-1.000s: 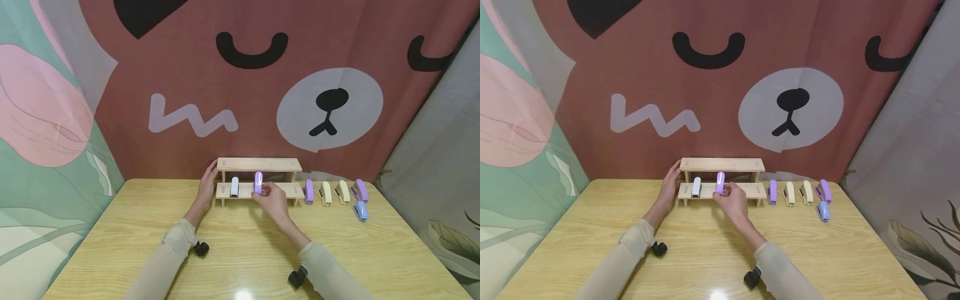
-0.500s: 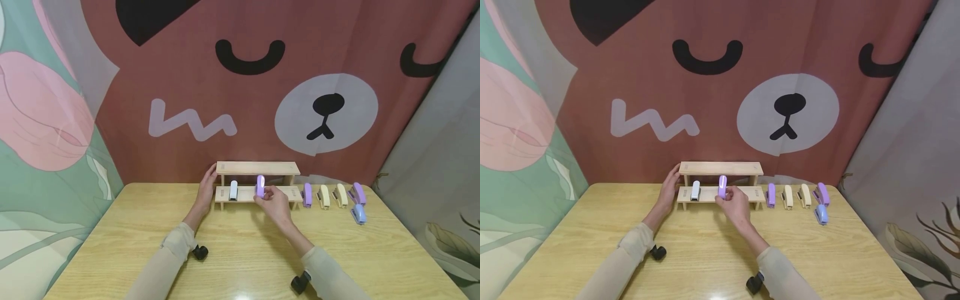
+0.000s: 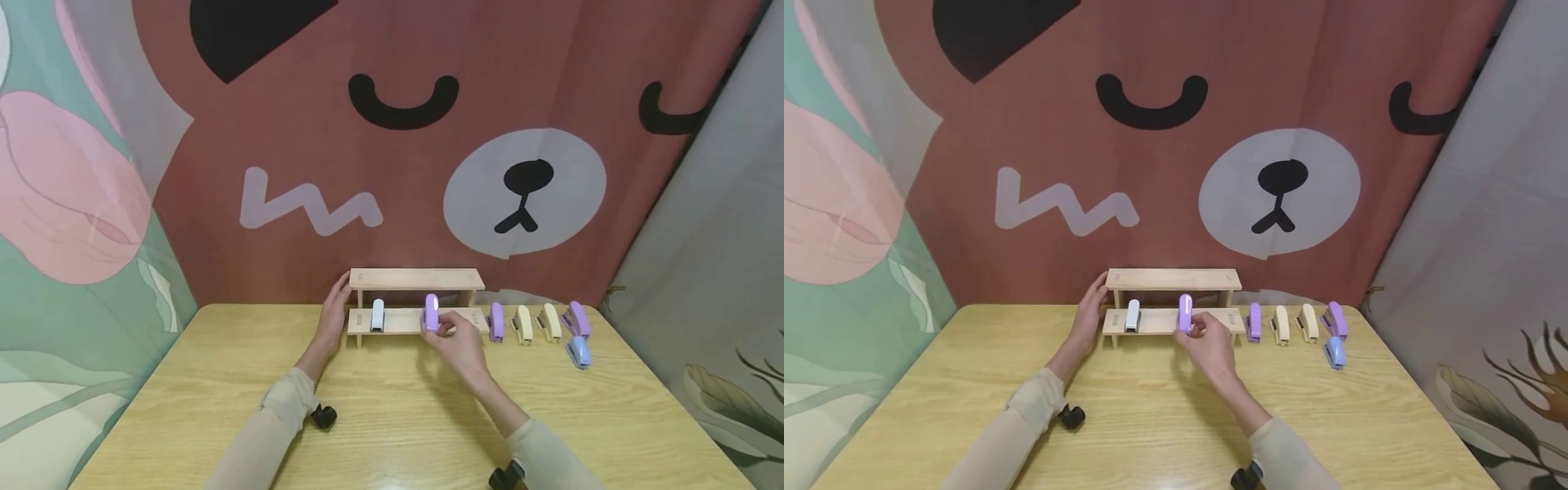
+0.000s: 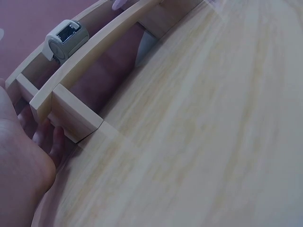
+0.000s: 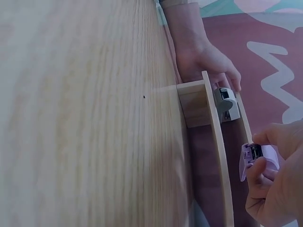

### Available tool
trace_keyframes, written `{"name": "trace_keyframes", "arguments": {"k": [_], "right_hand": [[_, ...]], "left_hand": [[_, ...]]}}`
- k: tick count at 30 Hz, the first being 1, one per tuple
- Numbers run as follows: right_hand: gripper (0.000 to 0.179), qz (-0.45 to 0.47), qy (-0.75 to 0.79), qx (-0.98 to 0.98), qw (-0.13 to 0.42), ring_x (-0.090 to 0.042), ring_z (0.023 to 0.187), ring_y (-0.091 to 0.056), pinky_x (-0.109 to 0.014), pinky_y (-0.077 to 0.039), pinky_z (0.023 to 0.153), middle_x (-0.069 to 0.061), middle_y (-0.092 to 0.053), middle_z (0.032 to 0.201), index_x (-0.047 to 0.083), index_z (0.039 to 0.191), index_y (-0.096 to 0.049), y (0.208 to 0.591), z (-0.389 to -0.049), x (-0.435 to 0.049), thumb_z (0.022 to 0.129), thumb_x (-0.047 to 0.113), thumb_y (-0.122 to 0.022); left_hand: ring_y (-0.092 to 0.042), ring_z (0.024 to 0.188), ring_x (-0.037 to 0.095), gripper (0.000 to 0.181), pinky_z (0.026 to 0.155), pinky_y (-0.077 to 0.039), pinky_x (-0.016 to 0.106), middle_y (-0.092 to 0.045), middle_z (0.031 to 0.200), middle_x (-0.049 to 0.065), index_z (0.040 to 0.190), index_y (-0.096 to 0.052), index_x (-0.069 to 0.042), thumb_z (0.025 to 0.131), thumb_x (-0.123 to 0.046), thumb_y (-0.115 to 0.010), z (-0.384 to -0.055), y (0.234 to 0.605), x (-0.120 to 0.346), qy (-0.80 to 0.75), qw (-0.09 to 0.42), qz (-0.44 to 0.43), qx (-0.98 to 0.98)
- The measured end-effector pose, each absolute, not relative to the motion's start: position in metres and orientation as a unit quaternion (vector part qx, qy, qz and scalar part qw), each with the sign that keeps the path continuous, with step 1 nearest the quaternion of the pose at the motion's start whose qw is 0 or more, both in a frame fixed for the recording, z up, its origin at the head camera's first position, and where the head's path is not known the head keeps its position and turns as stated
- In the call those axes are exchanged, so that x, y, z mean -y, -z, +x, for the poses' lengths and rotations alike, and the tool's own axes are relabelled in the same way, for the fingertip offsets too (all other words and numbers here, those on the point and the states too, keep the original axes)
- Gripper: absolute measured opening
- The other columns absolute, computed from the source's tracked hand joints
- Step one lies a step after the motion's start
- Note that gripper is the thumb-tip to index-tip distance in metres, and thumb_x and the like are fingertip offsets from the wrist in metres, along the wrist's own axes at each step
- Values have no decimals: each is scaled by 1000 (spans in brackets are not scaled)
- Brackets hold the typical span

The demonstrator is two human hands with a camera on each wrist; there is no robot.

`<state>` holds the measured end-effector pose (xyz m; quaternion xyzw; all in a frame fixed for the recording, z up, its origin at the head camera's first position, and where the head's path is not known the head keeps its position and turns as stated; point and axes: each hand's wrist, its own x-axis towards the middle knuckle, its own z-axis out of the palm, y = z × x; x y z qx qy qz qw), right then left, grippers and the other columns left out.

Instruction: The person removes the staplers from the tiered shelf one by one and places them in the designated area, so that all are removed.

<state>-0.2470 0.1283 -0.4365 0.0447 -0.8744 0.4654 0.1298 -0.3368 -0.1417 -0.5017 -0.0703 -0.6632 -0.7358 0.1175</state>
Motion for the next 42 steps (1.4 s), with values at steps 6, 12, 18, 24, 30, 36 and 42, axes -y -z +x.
{"name": "trace_keyframes", "arguments": {"k": [6,12,18,24,30,36,42], "right_hand": [[28,46,-448,883,131,-20,78,-61,-35,-48,70,-4,-64,84,5,101,-71,430,-240,-142,82,19,-86],[29,55,-432,891,131,-22,81,-60,-36,-49,74,-5,-65,86,3,103,-71,431,-238,-158,83,18,-85],[27,63,-405,902,135,-17,64,-54,-29,-45,57,-5,-66,82,1,101,-70,432,-234,-174,84,17,-84],[30,58,-397,907,129,-16,61,-54,-28,-44,51,-6,-66,86,-2,107,-69,433,-232,-192,86,16,-82],[28,47,-387,912,130,-15,61,-53,-27,-43,51,-7,-66,88,-1,106,-69,437,-228,-212,86,14,-81],[27,28,-377,916,135,-15,61,-53,-28,-42,52,-6,-67,90,2,108,-71,438,-224,-230,86,15,-78],[33,20,-366,920,136,-15,62,-54,-27,-42,50,-7,-66,89,-1,111,-69,438,-217,-247,87,18,-79]], "left_hand": [[-33,144,25,50,116,-22,57,-39,158,-7,156,-41,-34,108,-48,-45,-339,499,141,731,114,-86,668],[-35,143,30,51,116,-22,58,-38,159,0,160,-36,-20,111,-33,-43,-319,473,144,728,93,-92,673],[-34,143,31,51,116,-22,61,-37,160,3,160,-35,-16,111,-30,-43,-315,470,144,735,91,-92,665],[-29,146,29,51,116,-21,61,-35,161,3,160,-36,-18,111,-32,-43,-326,483,146,747,91,-89,653],[-30,145,26,50,116,-22,60,-37,159,-3,158,-40,-29,110,-42,-44,-337,500,146,751,106,-83,647],[-35,142,24,50,114,-25,59,-40,157,-8,155,-44,-34,107,-49,-46,-338,504,145,744,119,-80,653],[-36,142,25,50,114,-26,59,-41,156,-8,155,-45,-33,107,-48,-47,-338,503,143,743,122,-78,653]]}}
